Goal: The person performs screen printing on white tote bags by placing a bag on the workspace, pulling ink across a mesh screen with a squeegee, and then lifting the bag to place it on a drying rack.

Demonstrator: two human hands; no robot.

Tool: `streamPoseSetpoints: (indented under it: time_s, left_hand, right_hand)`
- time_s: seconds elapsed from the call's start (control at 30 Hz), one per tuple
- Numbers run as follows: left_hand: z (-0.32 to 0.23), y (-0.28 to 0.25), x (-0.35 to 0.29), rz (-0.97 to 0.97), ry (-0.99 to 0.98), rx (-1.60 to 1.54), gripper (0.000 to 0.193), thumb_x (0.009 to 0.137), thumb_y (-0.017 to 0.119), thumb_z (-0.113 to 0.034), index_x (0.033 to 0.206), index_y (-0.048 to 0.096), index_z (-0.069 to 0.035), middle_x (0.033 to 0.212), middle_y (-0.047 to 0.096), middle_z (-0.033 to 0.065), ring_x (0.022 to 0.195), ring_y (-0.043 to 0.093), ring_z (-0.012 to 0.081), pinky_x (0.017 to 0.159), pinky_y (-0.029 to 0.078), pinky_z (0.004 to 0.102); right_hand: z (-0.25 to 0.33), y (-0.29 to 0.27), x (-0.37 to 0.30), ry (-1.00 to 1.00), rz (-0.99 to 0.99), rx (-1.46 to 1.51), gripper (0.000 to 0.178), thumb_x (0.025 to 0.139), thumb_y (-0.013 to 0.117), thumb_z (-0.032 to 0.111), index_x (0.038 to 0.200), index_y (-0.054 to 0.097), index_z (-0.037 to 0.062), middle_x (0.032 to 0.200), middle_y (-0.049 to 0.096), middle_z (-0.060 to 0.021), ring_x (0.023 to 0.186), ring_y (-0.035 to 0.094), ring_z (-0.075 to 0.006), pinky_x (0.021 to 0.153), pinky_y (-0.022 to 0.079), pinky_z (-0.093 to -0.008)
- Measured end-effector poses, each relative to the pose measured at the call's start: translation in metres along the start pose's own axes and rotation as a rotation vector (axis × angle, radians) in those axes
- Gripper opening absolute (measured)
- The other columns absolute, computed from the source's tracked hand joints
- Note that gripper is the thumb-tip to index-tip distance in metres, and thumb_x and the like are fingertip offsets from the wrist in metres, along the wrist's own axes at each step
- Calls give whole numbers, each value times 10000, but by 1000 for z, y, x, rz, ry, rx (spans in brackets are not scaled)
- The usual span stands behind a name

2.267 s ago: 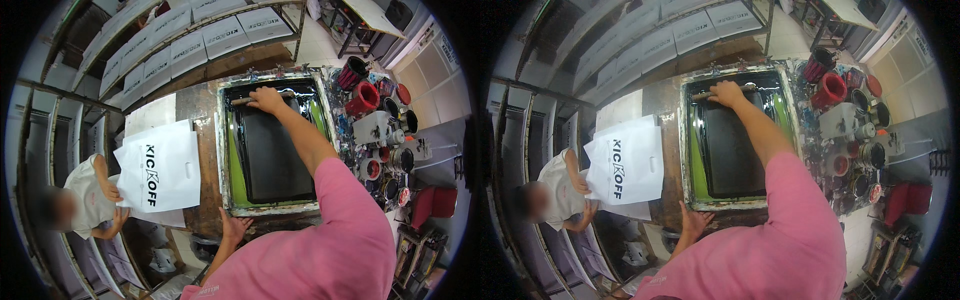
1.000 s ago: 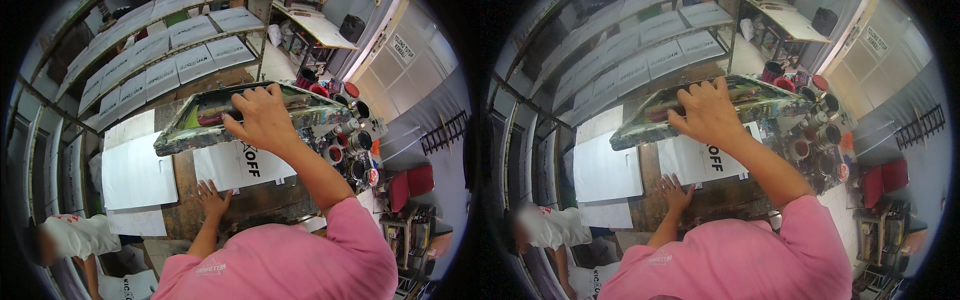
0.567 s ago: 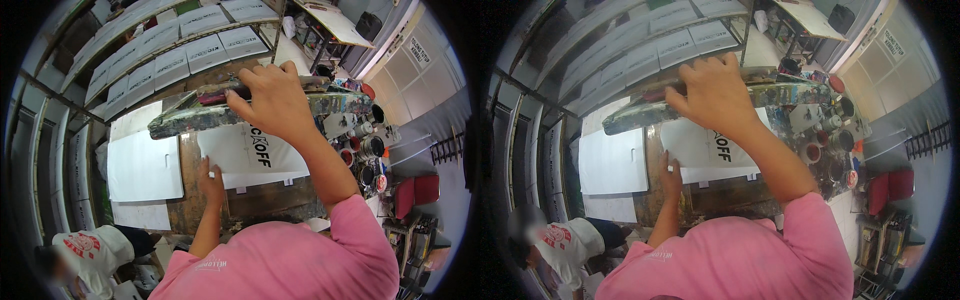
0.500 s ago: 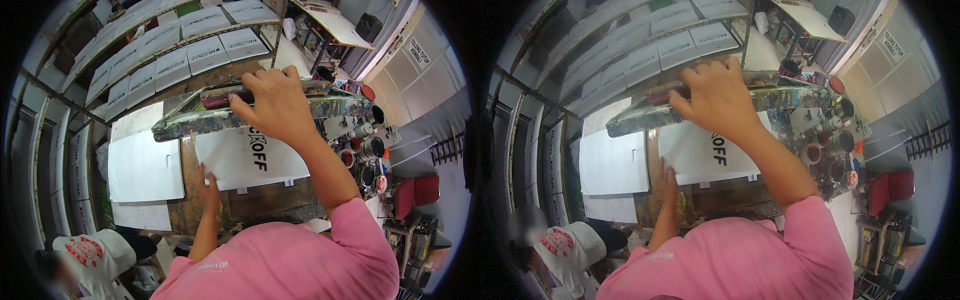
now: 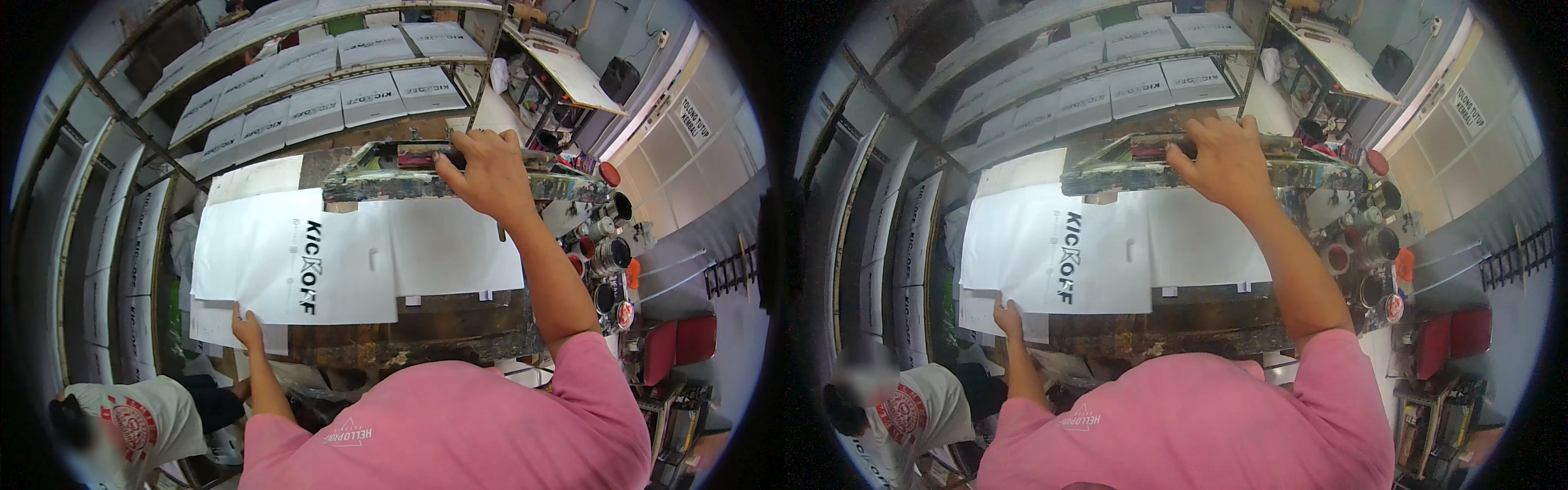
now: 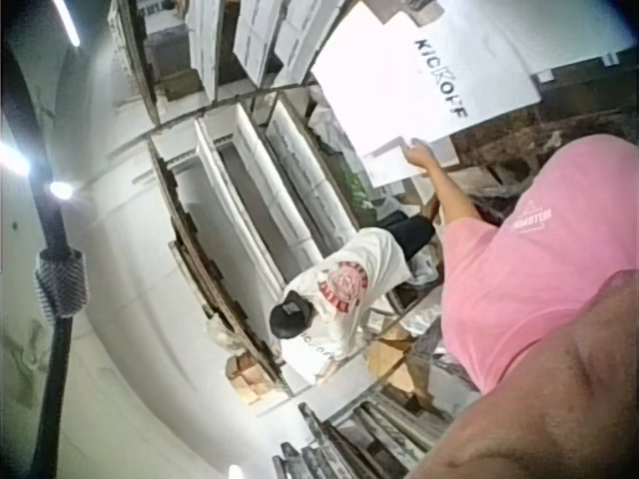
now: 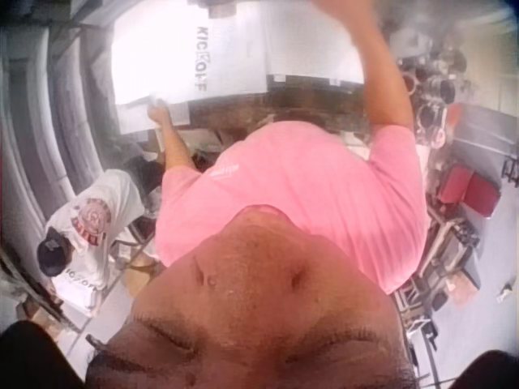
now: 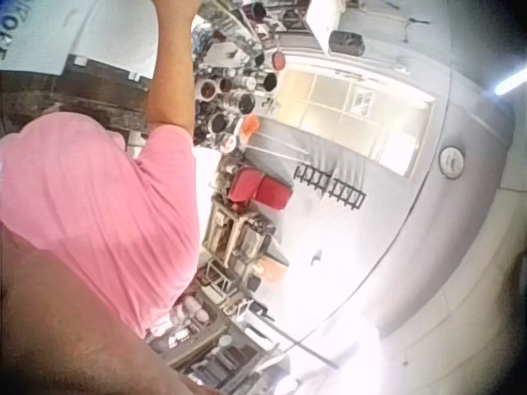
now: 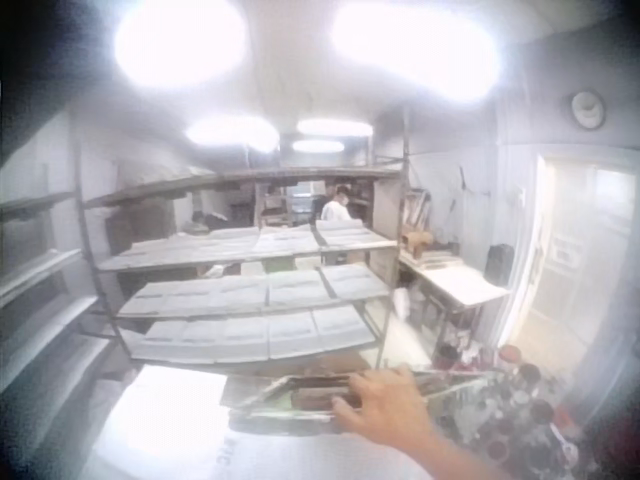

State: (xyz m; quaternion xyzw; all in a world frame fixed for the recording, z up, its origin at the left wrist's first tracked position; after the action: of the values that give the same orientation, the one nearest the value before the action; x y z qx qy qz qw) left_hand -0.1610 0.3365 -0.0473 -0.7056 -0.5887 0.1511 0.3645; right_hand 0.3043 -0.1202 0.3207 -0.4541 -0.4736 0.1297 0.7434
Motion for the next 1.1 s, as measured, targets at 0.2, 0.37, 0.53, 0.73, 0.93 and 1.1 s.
streamPoseSetpoints:
  time_s: [0.2, 0.37, 0.53, 0.73, 0.93, 1.1]
  left_hand:
    - [-75, 23, 18, 62, -430, 430, 927, 932, 734, -518, 1672, 269, -210, 1615, 367, 315, 1512, 169, 603, 1163, 288, 710]
    - [-317, 80, -119, 937, 166, -773, 801, 1034, 662, -423, 1631, 309, -23, 1524, 539, 211, 1384, 528, 259, 1217, 327, 422]
    - [-403, 68, -235, 1176, -618, -1713, 1004, 959, 500, -780, 1632, 242, -81, 1582, 423, 213, 1467, 428, 394, 1230, 328, 549]
    - [-267, 139, -296, 1104, -1127, -1252, 1169, 851, 442, -934, 1622, 277, -71, 1613, 339, 224, 1470, 389, 402, 1242, 293, 541]
    - [-236, 185, -307, 1014, -1269, -1080, 1232, 807, 367, -997, 1647, 257, -102, 1654, 293, 220, 1520, 307, 420, 1251, 254, 540]
    - [-224, 183, -309, 902, -1401, -1023, 1297, 785, 360, -1014, 1672, 167, -88, 1690, 228, 233, 1552, 236, 449, 1244, 264, 557]
  right_hand:
    - [-6, 2, -10, 6, -17, -51, 482, 939, 624, 465, 1135, 667, 26, 830, 662, -130, 877, 638, -306, 865, 396, -479]
    - [-2, 10, -35, 51, 62, -89, 730, 935, 630, 484, 1437, 508, -32, 880, 654, -150, 887, 610, -324, 877, 400, -484]
    - [22, 50, -127, -18, 456, -164, 880, 923, 671, 535, 1550, 421, -30, 1032, 633, -130, 983, 574, -312, 909, 411, -477]
    - [2, 154, -258, 47, 715, 141, 465, 939, 681, 491, 1282, 688, 178, 1069, 645, -122, 1050, 615, -322, 905, 491, -479]
    - [13, 202, -318, 12, 614, 203, 506, 845, 791, 371, 1253, 677, 96, 1093, 658, -115, 1014, 630, -323, 895, 532, -477]
    - [-15, 248, -282, -20, 528, 218, 527, 884, 744, 362, 1309, 634, 71, 1150, 646, -149, 1059, 611, -359, 977, 512, -543]
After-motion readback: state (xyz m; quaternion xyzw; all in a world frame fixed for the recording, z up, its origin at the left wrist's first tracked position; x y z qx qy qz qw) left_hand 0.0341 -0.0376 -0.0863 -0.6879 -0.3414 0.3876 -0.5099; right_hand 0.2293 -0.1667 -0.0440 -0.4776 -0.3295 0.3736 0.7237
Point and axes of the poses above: each hand's wrist, its own x-axis towards the middle knuckle, its own y-axis out of the palm, z = x × y, the point moved 4 cm from there along x, towards the middle knuckle
